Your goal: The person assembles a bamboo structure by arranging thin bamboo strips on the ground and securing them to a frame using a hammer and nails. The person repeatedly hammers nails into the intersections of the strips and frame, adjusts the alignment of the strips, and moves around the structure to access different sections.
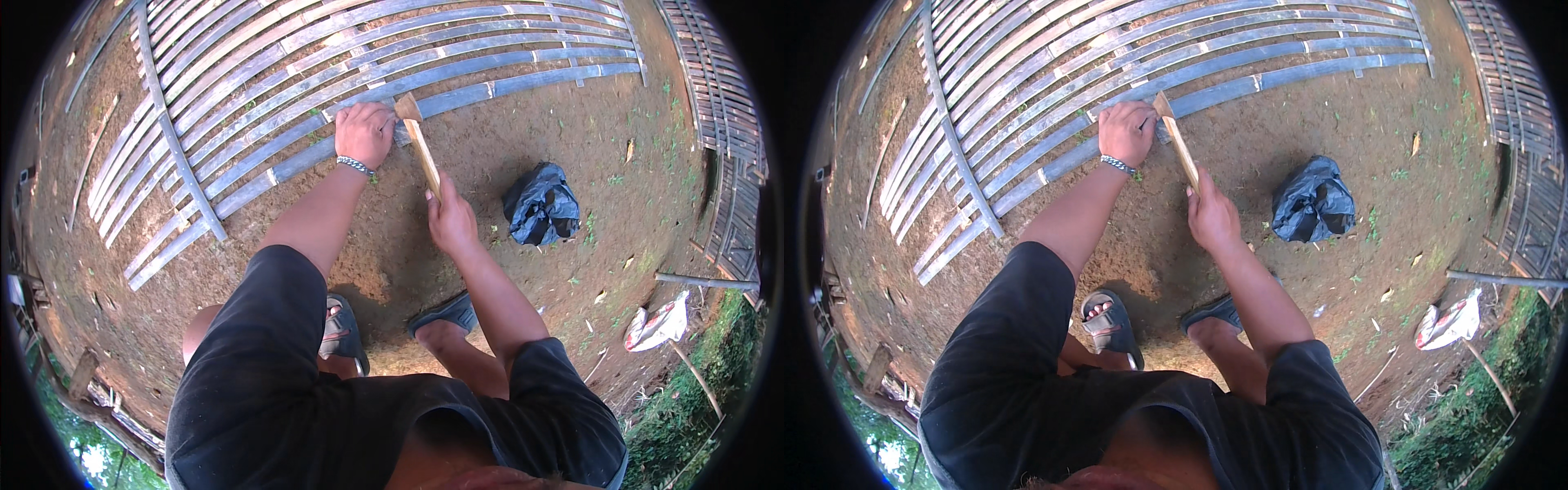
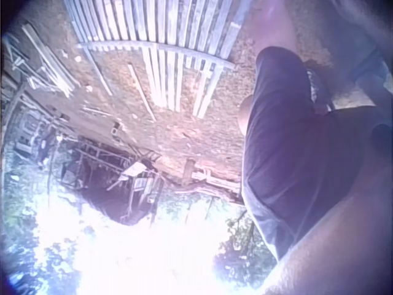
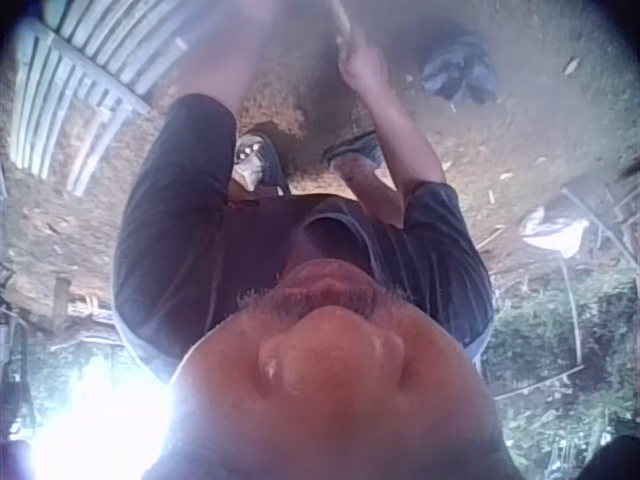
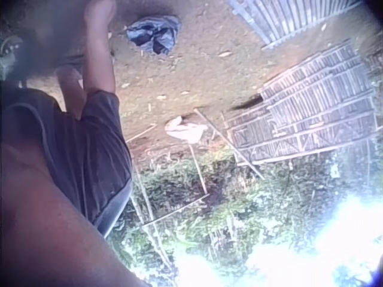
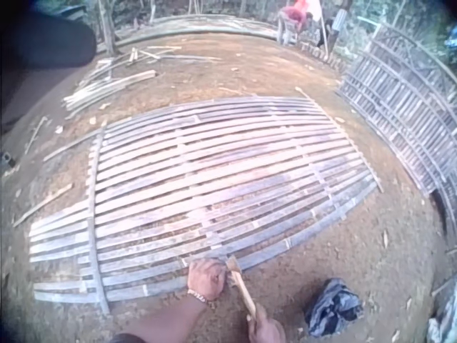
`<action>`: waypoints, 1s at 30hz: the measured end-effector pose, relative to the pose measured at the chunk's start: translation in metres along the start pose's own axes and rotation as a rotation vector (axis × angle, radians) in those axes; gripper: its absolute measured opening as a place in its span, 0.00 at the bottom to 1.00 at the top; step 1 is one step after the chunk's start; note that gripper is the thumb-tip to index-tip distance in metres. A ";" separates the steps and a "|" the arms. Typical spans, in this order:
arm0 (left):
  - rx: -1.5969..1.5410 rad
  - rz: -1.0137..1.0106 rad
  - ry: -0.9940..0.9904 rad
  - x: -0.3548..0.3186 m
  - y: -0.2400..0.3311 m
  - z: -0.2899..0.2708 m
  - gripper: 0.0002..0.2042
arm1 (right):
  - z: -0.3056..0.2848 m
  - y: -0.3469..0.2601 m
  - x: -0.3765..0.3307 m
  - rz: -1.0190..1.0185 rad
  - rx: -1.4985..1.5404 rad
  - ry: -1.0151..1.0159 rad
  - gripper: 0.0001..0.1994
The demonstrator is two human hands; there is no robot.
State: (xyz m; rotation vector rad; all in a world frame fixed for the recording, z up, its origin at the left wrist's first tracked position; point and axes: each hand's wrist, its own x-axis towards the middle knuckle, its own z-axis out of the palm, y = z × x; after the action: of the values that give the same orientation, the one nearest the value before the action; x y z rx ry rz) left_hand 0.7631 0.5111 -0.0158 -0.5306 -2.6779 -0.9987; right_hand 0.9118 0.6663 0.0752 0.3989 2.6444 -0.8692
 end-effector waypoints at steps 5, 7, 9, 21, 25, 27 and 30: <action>-0.009 -0.006 0.008 -0.001 -0.002 0.001 0.02 | -0.005 -0.009 -0.001 -0.060 0.038 0.089 0.24; 0.010 -0.011 -0.016 0.001 0.001 0.000 0.02 | -0.006 -0.004 0.002 -0.054 -0.002 0.057 0.25; 0.002 0.001 -0.016 0.000 0.001 -0.001 0.02 | -0.005 0.000 0.004 -0.022 -0.040 0.008 0.25; -0.007 -0.007 -0.009 0.001 0.000 0.000 0.01 | -0.003 0.000 0.004 -0.009 -0.050 0.015 0.26; -0.022 -0.012 -0.004 0.000 -0.001 0.001 0.01 | -0.004 -0.002 0.000 -0.205 0.064 0.194 0.27; 0.003 -0.021 -0.027 0.000 -0.001 0.000 0.01 | -0.002 -0.002 0.004 -0.068 -0.024 0.032 0.27; 0.005 -0.035 -0.060 -0.002 0.002 -0.002 0.02 | -0.004 -0.002 0.003 0.002 -0.038 -0.007 0.27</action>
State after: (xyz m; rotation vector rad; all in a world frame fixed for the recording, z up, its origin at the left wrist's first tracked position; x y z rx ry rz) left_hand 0.7652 0.5107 -0.0142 -0.5222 -2.7508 -1.0005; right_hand 0.9071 0.6673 0.0781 0.3884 2.6495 -0.8168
